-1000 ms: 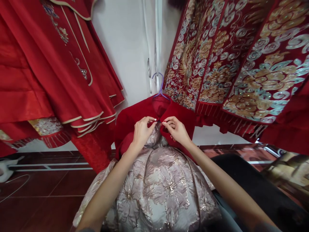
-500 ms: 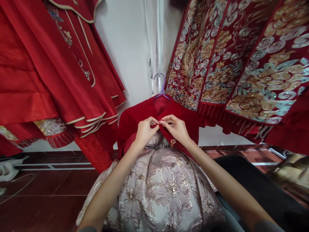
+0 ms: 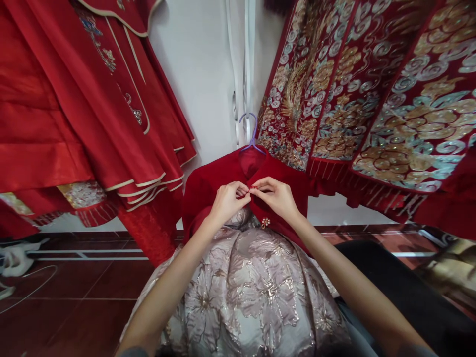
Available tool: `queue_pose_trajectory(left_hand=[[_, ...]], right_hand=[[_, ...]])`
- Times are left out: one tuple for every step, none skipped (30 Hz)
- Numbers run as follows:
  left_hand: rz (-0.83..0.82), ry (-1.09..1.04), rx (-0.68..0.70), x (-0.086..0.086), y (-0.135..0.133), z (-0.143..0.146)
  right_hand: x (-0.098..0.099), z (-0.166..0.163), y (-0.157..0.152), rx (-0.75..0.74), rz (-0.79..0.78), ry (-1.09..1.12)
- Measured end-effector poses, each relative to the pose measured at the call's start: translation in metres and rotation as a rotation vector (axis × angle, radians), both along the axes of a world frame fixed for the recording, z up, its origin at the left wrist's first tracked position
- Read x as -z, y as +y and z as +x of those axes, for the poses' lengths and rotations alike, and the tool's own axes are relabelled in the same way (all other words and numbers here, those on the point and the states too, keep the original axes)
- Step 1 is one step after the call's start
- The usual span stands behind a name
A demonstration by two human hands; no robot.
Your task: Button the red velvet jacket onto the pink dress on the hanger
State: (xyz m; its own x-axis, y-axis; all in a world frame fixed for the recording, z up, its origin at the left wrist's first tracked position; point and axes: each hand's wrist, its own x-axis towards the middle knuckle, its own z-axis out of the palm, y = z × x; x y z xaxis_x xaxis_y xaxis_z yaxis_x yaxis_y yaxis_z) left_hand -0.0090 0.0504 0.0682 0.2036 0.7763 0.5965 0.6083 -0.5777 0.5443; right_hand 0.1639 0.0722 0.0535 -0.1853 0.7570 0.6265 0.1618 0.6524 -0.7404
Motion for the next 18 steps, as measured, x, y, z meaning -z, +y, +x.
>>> queue_pose_trajectory(left_hand=[[0.003, 0.015, 0.000, -0.001, 0.000, 0.000], [0.007, 0.031, -0.004, -0.001, 0.000, 0.001], [0.014, 0.051, -0.011, -0.002, 0.000, 0.002], [0.024, 0.073, -0.019, -0.002, 0.000, 0.002], [0.037, 0.096, -0.028, -0.002, 0.000, 0.003], [0.051, 0.119, -0.037, -0.002, 0.000, 0.003], [0.065, 0.142, -0.044, -0.001, 0.000, 0.003], [0.077, 0.164, -0.048, 0.000, 0.000, 0.003], [0.087, 0.182, -0.051, 0.001, 0.000, 0.002], [0.095, 0.194, -0.054, 0.002, 0.000, 0.002], [0.100, 0.201, -0.053, 0.002, 0.000, 0.001], [0.104, 0.206, -0.048, 0.003, 0.000, 0.001], [0.106, 0.209, -0.038, 0.003, 0.000, 0.001], [0.105, 0.210, -0.025, 0.002, 0.001, 0.001], [0.099, 0.209, -0.009, 0.002, 0.001, 0.002], [0.088, 0.199, 0.009, 0.002, 0.001, 0.003], [0.072, 0.178, 0.024, 0.003, 0.000, 0.003], [0.056, 0.149, 0.033, 0.004, -0.002, 0.003]], right_hand=[[0.000, 0.001, 0.001, -0.006, -0.004, -0.001], [0.000, 0.001, 0.002, -0.009, -0.011, 0.002], [0.000, 0.001, 0.003, -0.009, -0.019, 0.009], [0.001, 0.001, 0.004, -0.007, -0.029, 0.017], [0.001, 0.001, 0.005, -0.003, -0.038, 0.026], [0.003, 0.001, 0.005, 0.002, -0.046, 0.031], [0.004, 0.000, 0.005, 0.009, -0.051, 0.032], [0.005, 0.000, 0.005, 0.014, -0.053, 0.028], [0.006, -0.001, 0.005, 0.016, -0.053, 0.022], [0.007, -0.001, 0.005, 0.016, -0.053, 0.016], [0.008, -0.001, 0.005, 0.011, -0.054, 0.011], [0.008, -0.001, 0.005, 0.002, -0.056, 0.007], [0.008, -0.001, 0.006, -0.008, -0.059, 0.003], [0.008, -0.002, 0.006, -0.017, -0.060, -0.002], [0.008, -0.002, 0.007, -0.025, -0.056, -0.006], [0.009, -0.003, 0.007, -0.033, -0.046, -0.003], [0.010, -0.004, 0.007, -0.040, -0.037, 0.010], [0.012, -0.005, 0.007, -0.050, -0.032, 0.037]])
